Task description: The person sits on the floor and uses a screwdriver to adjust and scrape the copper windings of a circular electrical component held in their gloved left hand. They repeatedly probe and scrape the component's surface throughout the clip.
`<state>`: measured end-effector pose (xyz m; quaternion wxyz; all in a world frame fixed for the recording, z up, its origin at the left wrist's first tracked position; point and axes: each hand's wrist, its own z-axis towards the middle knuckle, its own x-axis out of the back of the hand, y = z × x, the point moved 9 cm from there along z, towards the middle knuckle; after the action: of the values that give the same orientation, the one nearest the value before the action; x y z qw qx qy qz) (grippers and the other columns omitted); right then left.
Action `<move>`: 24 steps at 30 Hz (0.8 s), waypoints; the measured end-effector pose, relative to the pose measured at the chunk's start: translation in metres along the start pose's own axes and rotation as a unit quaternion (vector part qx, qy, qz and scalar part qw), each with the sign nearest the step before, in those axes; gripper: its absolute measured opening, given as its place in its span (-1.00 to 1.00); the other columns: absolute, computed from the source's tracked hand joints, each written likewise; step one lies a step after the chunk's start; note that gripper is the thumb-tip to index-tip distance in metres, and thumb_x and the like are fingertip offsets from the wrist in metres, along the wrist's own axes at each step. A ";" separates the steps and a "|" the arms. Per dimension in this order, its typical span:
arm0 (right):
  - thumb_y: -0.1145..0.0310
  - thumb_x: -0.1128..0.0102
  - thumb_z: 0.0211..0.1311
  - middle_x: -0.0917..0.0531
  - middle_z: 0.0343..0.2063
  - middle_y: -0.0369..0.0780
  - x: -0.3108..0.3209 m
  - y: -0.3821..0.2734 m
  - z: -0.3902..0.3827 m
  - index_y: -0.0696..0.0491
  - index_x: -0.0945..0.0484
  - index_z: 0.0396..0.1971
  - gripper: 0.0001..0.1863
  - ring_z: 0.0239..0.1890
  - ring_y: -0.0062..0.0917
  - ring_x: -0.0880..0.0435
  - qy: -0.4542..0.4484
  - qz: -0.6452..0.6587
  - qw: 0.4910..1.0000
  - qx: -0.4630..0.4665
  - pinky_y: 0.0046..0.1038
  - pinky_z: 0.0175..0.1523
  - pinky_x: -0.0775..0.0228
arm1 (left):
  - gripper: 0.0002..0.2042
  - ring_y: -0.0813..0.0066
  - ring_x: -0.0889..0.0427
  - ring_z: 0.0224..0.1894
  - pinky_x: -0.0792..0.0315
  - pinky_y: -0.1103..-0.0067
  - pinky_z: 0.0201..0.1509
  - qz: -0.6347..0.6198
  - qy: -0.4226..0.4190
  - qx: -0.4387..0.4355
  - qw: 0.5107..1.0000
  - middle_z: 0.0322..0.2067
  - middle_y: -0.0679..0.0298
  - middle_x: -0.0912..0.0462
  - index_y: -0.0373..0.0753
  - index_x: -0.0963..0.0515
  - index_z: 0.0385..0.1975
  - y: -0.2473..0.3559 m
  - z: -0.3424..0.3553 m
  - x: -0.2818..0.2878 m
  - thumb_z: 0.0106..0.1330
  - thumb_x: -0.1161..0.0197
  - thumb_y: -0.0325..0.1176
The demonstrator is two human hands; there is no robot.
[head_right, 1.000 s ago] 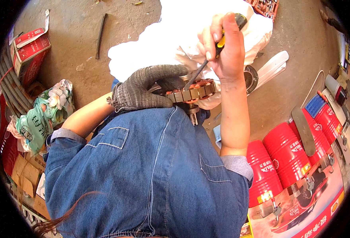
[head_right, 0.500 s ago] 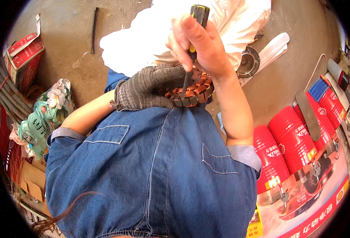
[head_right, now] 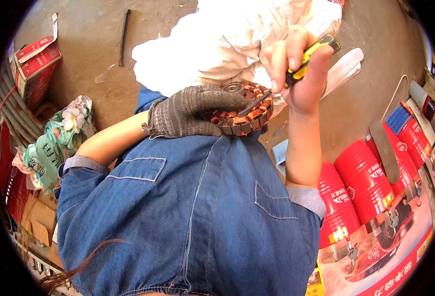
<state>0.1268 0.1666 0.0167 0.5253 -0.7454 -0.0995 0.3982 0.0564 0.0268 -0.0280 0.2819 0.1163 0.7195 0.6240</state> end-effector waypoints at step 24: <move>0.14 -0.28 0.25 -0.59 -0.56 -0.12 -0.017 -0.037 -0.031 0.24 -0.55 -0.53 -0.59 -0.58 -0.54 -0.59 -0.040 -0.247 0.968 -0.012 -0.58 -0.47 -0.40 | -0.29 0.18 -0.35 0.37 -0.22 0.34 0.42 -0.018 -0.001 0.032 0.999 0.28 0.07 -0.42 -0.28 -0.33 0.33 -0.003 0.002 0.003 0.15 -0.45 -0.29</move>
<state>0.1471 0.1513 0.0607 0.5943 -0.6875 -0.3058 0.2841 0.0552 0.0295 -0.0319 0.2901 0.1127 0.7405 0.5956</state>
